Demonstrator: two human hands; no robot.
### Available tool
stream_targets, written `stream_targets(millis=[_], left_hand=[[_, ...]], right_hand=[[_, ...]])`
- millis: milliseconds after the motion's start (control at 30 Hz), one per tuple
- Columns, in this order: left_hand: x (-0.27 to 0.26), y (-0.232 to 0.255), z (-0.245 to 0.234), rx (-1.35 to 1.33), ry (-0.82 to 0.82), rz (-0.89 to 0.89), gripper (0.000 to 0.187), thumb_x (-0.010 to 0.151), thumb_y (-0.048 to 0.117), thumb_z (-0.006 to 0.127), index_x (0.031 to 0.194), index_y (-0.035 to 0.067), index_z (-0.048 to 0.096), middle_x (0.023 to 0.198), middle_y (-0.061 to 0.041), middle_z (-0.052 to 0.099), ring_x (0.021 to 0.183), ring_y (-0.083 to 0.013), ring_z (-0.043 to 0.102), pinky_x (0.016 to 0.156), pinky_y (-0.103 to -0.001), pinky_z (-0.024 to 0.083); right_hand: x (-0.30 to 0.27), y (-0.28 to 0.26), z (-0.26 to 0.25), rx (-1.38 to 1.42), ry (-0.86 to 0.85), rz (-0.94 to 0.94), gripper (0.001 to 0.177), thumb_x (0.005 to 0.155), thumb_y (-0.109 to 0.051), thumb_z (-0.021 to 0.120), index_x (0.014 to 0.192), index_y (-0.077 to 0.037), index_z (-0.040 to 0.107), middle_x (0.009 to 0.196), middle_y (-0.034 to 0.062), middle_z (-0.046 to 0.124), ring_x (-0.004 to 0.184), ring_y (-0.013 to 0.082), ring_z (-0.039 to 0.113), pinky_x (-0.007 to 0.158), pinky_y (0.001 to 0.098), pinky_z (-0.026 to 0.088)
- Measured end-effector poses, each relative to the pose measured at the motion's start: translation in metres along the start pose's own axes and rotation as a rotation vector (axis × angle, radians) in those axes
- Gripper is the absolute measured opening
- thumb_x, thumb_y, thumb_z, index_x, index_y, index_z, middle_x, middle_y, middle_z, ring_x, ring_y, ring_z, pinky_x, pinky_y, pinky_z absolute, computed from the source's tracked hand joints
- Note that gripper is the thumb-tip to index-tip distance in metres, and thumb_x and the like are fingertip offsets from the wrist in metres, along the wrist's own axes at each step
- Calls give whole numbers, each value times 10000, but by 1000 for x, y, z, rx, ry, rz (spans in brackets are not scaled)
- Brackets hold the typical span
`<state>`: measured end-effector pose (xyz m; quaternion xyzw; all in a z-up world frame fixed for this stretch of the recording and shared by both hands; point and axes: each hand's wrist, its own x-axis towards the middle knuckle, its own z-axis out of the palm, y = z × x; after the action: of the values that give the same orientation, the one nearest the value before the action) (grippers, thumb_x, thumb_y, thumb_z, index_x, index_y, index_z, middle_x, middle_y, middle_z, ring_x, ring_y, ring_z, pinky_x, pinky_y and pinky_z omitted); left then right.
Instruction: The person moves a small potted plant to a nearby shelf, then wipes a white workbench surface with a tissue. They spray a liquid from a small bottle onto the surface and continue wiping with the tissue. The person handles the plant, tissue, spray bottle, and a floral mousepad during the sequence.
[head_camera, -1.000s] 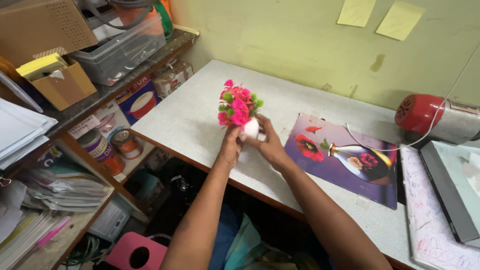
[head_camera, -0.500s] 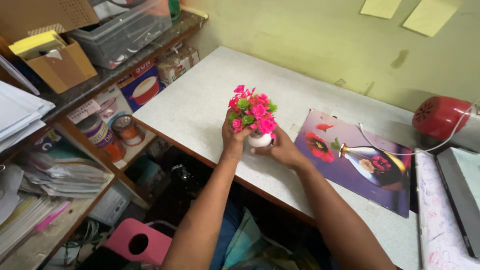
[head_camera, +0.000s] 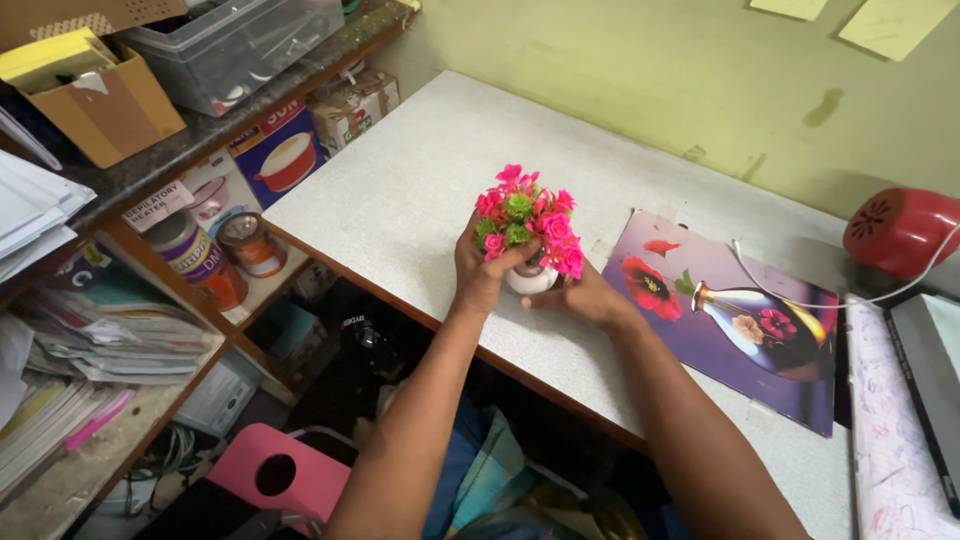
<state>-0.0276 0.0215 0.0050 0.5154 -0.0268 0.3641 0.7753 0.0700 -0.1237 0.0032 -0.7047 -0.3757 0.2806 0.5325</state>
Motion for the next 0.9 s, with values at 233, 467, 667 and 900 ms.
stream_targets(millis=[233,467,667,900], left_hand=[[0,3,3,-17,27,30,383,811,100,839,1149,40,669,1019,-91,742,895,-194,737,809,-340,626],[0,5,2,-14,30,21,358,824,138,824,1135,57,665,1008,-92,740,921,-207,754,852,-366,643],[0,-3,-3,-35,-6,8,360,822,130,826,1141,50,681,1003,-93,748,940,-220,761,905,-381,642],[-1,-9,-6,-90,-67,-28,404,808,72,824,1182,35,676,1047,-100,752,953,-218,749,850,-396,639]], right_hand=[[-3,-7,6,41,27,-15,769,617,-89,933,1310,-81,599,1209,48,704,1160,194,651,1033,368,508],[-2,3,2,77,9,6,723,652,-66,919,1314,-43,628,1195,75,714,1143,218,659,1038,369,500],[-2,12,-17,179,-113,33,863,622,-39,888,1410,-95,541,1289,57,656,1246,225,587,1082,374,446],[-3,14,-22,125,-189,46,910,590,-36,901,1428,-92,549,1323,72,660,1292,231,575,1117,379,424]])
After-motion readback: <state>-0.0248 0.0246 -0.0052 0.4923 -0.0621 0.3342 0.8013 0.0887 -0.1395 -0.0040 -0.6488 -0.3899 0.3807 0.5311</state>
